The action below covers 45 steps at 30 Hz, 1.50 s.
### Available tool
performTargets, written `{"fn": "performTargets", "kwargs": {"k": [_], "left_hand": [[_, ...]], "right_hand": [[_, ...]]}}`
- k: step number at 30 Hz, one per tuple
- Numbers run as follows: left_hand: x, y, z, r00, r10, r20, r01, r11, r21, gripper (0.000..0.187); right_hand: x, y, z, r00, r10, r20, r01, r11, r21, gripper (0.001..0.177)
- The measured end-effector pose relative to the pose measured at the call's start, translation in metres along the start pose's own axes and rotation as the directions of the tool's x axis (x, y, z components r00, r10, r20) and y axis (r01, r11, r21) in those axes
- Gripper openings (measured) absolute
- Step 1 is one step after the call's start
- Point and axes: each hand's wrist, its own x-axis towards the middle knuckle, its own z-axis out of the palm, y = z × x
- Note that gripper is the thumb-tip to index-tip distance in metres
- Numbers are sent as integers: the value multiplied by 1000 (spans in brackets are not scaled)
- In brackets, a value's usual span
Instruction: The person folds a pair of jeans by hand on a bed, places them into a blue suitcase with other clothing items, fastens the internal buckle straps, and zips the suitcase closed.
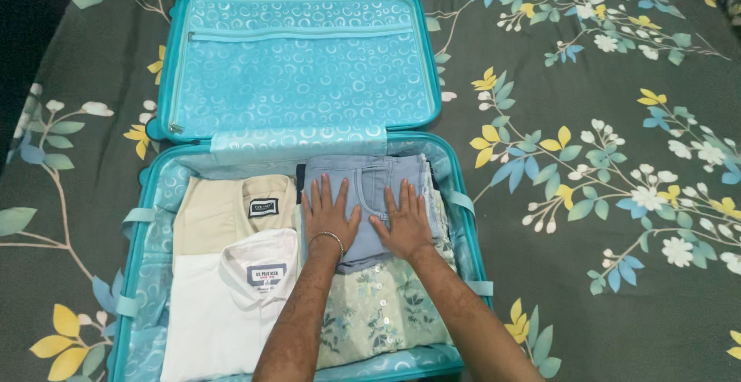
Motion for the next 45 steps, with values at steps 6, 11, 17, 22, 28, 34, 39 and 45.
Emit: {"fn": "performTargets", "kwargs": {"k": [6, 11, 17, 22, 28, 34, 39, 45], "left_hand": [[-65, 30, -8, 992, -124, 38, 124, 992, 10, 95], [-80, 31, -7, 994, -107, 34, 105, 992, 73, 104], [-73, 27, 10, 995, -97, 9, 95, 989, 117, 106], [-74, 28, 4, 984, -143, 107, 128, 983, 131, 105], [-122, 38, -3, 978, -127, 164, 99, 981, 165, 93], [-153, 56, -16, 952, -182, 247, 179, 983, 32, 90], [-183, 81, -19, 955, -164, 247, 179, 983, -40, 85], [-206, 127, -13, 975, -34, 218, 59, 992, -108, 78]], "right_hand": [[-49, 1, 4, 995, 32, -91, -30, 999, 22, 95], [-52, 3, 9, 995, 31, -90, -26, 998, 49, 100], [-38, 3, 14, 997, 73, 6, -73, 996, 58, 105], [-43, 8, 3, 989, 61, 134, -66, 997, 36, 104], [-79, 24, 9, 983, -28, 184, 49, 992, -112, 95], [-111, 37, 9, 994, -113, -14, 113, 994, 1, 71], [-147, 42, -27, 955, -76, -287, 138, 969, 204, 47], [-170, 86, -44, 843, 214, -493, -42, 941, 336, 38]]}}
